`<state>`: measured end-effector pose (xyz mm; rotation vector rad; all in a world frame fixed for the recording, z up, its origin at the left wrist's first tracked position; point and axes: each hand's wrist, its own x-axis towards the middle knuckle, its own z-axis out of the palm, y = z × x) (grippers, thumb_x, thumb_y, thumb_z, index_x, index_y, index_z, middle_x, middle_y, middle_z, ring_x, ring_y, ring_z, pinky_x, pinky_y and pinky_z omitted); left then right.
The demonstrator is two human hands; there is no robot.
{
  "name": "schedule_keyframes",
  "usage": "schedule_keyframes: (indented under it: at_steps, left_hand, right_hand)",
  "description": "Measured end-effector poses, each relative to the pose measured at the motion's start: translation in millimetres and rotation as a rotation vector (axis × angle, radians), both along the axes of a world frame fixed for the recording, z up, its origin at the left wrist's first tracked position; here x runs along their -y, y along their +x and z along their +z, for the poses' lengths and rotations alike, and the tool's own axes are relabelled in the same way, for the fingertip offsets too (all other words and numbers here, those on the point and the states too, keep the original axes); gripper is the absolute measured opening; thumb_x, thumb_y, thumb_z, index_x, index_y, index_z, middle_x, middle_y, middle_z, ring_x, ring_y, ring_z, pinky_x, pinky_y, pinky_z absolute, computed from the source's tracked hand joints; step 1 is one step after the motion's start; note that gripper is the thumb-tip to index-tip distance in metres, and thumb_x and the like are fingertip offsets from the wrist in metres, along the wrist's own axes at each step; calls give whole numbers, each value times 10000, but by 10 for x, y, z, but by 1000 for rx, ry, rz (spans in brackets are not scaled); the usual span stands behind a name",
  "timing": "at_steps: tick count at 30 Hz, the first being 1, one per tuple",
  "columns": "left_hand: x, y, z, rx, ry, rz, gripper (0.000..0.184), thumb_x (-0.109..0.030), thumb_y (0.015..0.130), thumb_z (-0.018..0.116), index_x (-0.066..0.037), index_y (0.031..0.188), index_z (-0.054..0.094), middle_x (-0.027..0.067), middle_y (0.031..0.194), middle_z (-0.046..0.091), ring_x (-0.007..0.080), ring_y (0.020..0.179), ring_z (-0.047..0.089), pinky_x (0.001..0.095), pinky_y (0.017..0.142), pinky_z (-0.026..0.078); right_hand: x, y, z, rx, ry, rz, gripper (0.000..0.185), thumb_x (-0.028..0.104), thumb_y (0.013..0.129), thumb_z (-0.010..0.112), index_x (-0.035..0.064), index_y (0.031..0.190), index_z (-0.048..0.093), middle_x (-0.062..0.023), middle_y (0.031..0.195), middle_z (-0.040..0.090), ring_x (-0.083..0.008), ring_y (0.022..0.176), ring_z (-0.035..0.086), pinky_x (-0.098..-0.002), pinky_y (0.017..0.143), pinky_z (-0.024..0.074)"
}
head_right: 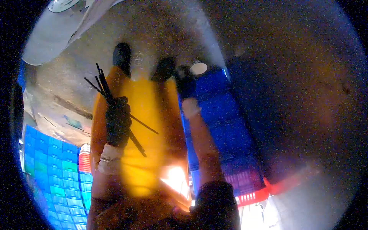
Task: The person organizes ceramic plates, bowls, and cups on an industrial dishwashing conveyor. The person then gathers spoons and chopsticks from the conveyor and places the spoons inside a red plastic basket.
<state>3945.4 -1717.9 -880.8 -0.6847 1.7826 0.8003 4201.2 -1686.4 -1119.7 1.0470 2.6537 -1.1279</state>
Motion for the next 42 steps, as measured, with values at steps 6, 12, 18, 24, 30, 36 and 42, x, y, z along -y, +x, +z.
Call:
schedule_keyframes:
  at_steps: [6,12,18,24,30,36,42]
  left_hand:
    - [-97,18,101,226,55,-77,200,-156,899,427,-109,1067,525,-36,732,508,37,492,412,159,387,315]
    - [201,-31,65,325,419,155,251,-303,894,499,-77,975,574,-3,729,533,40,526,441,175,406,314]
    - [-42,-39,1412,441,532,662,238,-381,894,474,-151,833,485,-17,677,483,64,556,433,207,487,362]
    - [-811,-622,3612,301,946,304,253,-405,867,505,-153,851,507,-8,722,483,149,649,486,318,627,447]
    - [-1460,-1207,5121,244,1208,-56,178,-305,889,514,-128,874,514,-46,672,462,18,491,363,169,405,254]
    - [-2182,-448,6175,-110,1192,-615,202,-278,862,560,-90,935,560,-75,609,445,8,429,338,167,380,256]
    - [-2938,287,6404,-414,1360,-807,156,-250,849,571,-97,877,572,-65,607,442,17,453,358,186,396,270]
  right_hand:
    - [-409,-337,-202,947,370,629,402,262,802,519,100,1169,529,-94,1106,581,-290,1018,543,-411,876,402]
    - [-166,-330,32,-9,-378,-543,202,142,799,478,80,868,657,-108,894,644,-216,824,605,-321,779,458]
    - [-491,-837,3331,-109,-691,-255,127,48,799,522,64,895,604,-116,898,597,-249,880,561,-318,821,427]
    - [-1211,-934,6347,-238,-238,-412,144,-48,716,533,45,803,601,-115,853,602,-246,807,585,-346,738,464]
    - [-1544,-594,8397,-675,181,-714,140,-64,717,523,49,775,583,-33,761,571,-140,747,546,-263,688,447]
    - [-2537,-24,8855,-1026,324,-1198,117,20,811,471,85,795,567,20,641,503,-45,568,432,-206,492,360]
    - [-3878,745,7447,-695,254,-1281,147,119,733,580,59,863,615,-152,811,624,-277,789,597,-341,728,447]
